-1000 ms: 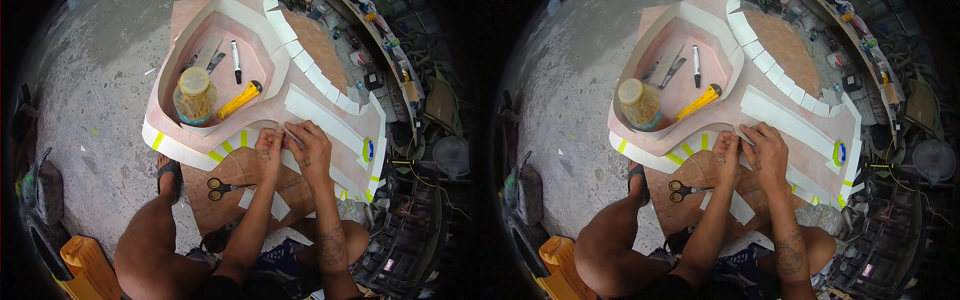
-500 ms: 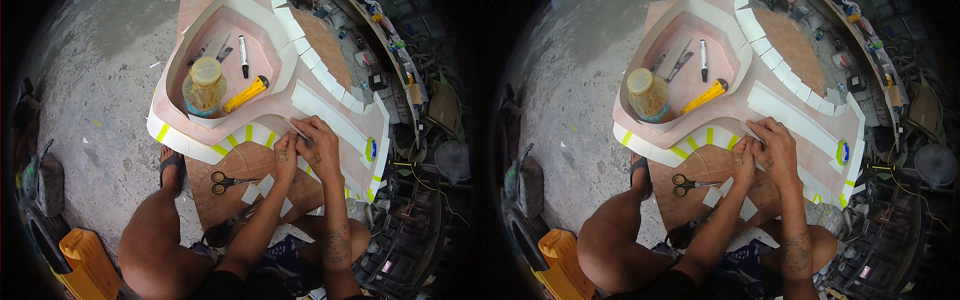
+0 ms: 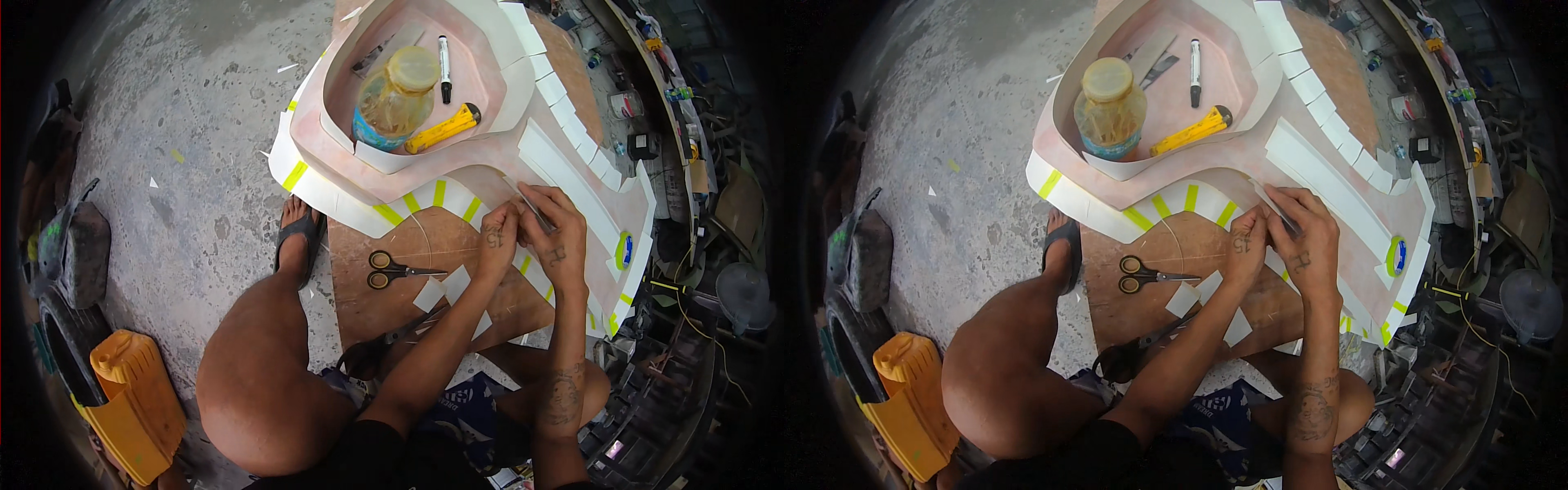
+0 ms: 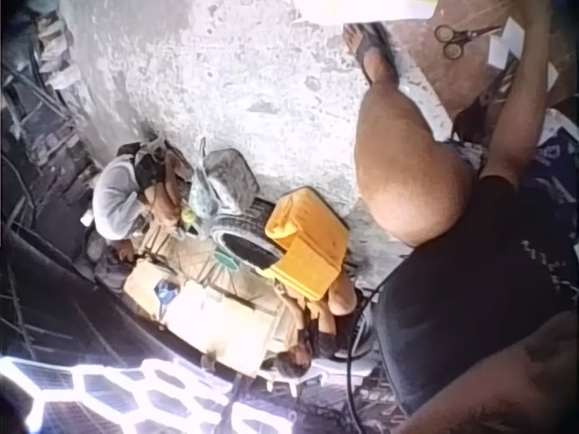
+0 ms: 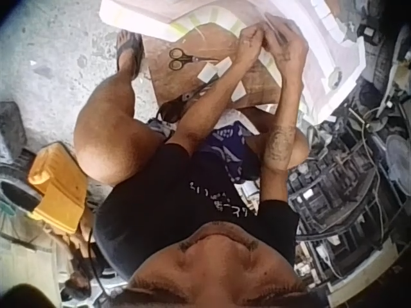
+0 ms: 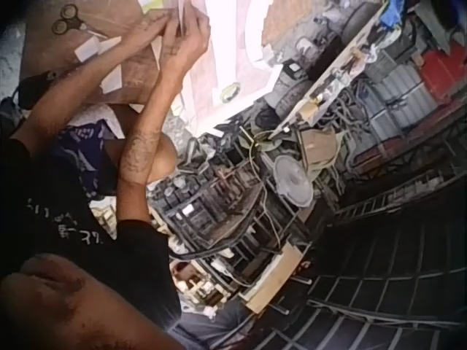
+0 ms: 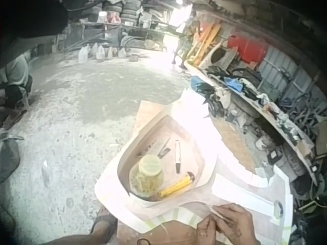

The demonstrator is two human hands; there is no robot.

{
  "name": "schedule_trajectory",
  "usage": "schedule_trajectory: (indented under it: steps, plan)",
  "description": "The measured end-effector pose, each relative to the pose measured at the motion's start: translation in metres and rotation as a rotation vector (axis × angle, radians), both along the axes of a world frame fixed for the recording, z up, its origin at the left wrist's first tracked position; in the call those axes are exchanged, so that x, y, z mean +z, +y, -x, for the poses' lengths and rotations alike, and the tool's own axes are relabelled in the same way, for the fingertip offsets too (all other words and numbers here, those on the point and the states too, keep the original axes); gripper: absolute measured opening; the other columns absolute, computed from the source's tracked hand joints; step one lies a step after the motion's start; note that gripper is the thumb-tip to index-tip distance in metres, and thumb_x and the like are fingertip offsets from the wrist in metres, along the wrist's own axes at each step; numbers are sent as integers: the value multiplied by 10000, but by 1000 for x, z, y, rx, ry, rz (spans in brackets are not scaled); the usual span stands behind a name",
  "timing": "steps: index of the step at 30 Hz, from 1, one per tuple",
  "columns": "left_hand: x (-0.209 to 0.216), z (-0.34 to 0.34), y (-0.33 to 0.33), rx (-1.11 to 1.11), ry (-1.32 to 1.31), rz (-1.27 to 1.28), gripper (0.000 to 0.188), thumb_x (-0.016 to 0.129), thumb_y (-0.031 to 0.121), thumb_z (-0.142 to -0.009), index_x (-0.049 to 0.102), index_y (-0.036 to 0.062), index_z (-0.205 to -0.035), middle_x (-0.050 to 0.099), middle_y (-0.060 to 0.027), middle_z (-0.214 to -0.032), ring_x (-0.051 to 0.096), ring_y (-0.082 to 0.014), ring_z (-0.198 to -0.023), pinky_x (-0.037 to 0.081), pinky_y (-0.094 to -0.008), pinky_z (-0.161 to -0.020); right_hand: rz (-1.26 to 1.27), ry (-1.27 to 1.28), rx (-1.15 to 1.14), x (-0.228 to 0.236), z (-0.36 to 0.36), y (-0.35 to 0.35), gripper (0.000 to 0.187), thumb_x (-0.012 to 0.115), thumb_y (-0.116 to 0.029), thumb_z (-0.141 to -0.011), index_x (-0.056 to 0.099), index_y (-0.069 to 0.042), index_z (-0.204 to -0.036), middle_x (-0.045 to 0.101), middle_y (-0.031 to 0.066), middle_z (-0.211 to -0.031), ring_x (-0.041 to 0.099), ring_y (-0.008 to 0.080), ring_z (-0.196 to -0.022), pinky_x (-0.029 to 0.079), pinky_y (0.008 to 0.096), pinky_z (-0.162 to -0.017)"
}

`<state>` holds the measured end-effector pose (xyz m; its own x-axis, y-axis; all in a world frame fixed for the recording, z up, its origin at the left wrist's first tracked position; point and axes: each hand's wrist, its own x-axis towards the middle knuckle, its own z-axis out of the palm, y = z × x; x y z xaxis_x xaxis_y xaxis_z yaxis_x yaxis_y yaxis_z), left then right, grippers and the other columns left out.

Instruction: Assembling a large foam or paper structure template by cutting strips and gluing them into place.

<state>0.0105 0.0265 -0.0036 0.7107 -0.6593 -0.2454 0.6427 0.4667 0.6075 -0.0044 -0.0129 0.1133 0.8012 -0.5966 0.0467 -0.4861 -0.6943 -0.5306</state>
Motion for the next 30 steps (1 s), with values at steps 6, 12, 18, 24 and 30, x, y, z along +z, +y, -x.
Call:
schedule_trajectory:
  steps: [6, 12, 18, 24, 30]
  plan:
    - [-11, 5, -3, 1, -89, -34, 278, 403, 137, -1000, 558, 27, -797, 565, -29, -660, 516, -93, -551, 427, -236, -501, 116, -30, 170, -4, 14, -9, 339, 623, -76, -817, 648, 3, -1146, 617, 144, -1139, 585, 296, -1049, 472, 346, -901]
    - [-17, 1, 12, -10, 12, -27, 321, 469, 275, -995, 549, 48, -784, 578, -37, -693, 531, -107, -586, 449, -246, -553, 66, -75, 140, 2, 33, 2, 466, 668, -141, -816, 564, 18, -1242, 559, 163, -1234, 537, 332, -1126, 440, 381, -966]
    - [10, -46, 53, -52, -39, -233, 641, 378, 600, -963, 603, 7, -867, 639, -101, -756, 579, -157, -614, 478, -273, -613, -234, -93, 36, 30, 60, 14, 451, 680, -242, -869, 573, 16, -1223, 588, 161, -1219, 602, 264, -1067, 487, 341, -922]
    - [47, -71, 76, -199, -339, -362, 567, 467, 513, -964, 638, -28, -956, 667, -106, -838, 612, -154, -734, 493, -276, -704, -1479, -471, -341, -43, 39, 33, 929, 546, -738, -795, 540, 114, -1165, 637, 194, -1026, 647, 269, -946, 557, 406, -804]
    - [77, -69, 166, -163, -855, -760, 346, 579, 313, -943, 648, -26, -965, 676, -86, -884, 615, -138, -788, 489, -270, -743, -1447, -657, -509, -55, 22, 43, 919, 579, -730, -774, 525, 92, -1181, 611, 207, -1108, 630, 281, -962, 543, 438, -842]
